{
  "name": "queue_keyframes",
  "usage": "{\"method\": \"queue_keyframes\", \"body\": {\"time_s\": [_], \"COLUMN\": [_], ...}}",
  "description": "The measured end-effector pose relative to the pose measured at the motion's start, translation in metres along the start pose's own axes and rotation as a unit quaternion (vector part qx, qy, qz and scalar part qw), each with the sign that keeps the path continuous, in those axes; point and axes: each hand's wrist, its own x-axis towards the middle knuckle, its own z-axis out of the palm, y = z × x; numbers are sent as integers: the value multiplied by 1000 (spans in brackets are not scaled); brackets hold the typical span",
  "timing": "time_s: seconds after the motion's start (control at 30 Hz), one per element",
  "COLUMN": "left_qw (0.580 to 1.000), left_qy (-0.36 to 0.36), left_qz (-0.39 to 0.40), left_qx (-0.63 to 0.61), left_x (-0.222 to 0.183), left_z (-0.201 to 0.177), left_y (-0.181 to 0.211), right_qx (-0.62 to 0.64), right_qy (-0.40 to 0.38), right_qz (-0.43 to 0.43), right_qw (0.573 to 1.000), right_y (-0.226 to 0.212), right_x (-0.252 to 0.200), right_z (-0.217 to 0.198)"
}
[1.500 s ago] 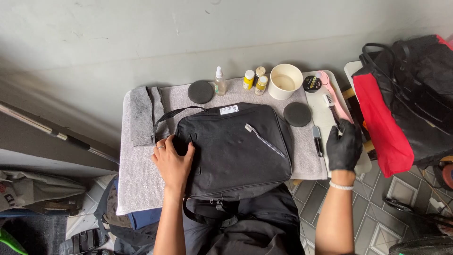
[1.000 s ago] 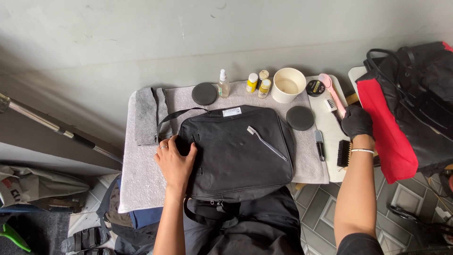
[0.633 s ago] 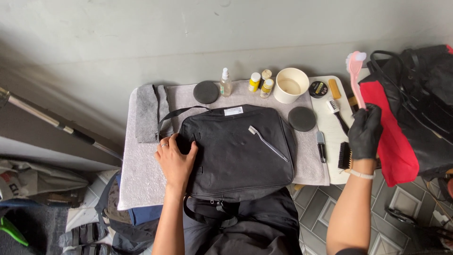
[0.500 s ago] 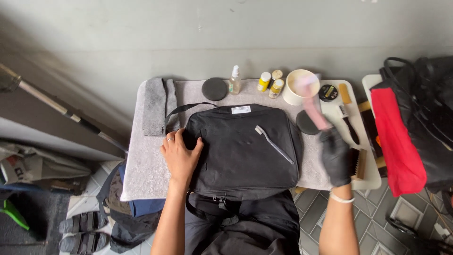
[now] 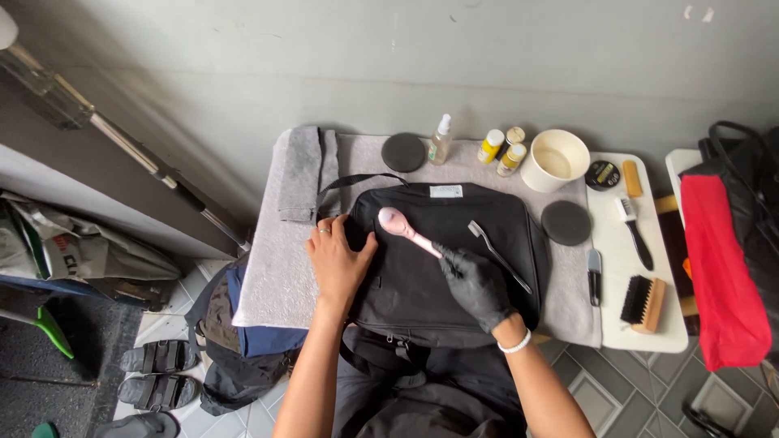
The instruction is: Scrubbing the exterior of a black bag with a cleaning brush and solution.
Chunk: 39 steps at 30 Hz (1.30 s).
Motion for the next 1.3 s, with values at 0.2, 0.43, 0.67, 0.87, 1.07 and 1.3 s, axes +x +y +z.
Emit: {"method": "queue_keyframes", "body": {"time_s": [0.2, 0.43, 0.67, 0.87, 1.07, 1.3], "left_qw": [1000, 1000, 1000, 1000, 1000, 1000], "left_qy": [0, -10, -8, -12, -11, -10], "left_qz": [6, -2, -1, -3, -4, -7], "left_qx": [-8, -13, -15, -14, -13, -12], "left_x": [2, 4, 4, 4, 3, 4], "left_z": [0, -1, -2, -3, 0, -4], "left_y": [-2, -1, -1, 0, -1, 1], "right_qx": [-7, -37, -4, 22, -42, -12], "right_qy": [7, -8, 10, 22, -5, -15], "right_qz": [81, 144, 151, 207, 30, 9], "right_qw": [997, 989, 988, 978, 999, 1000], "right_y": [6, 0, -1, -25, 2, -2], "right_x": [2, 8, 10, 16, 8, 18], "right_z": [-5, -9, -9, -34, -13, -27]}}
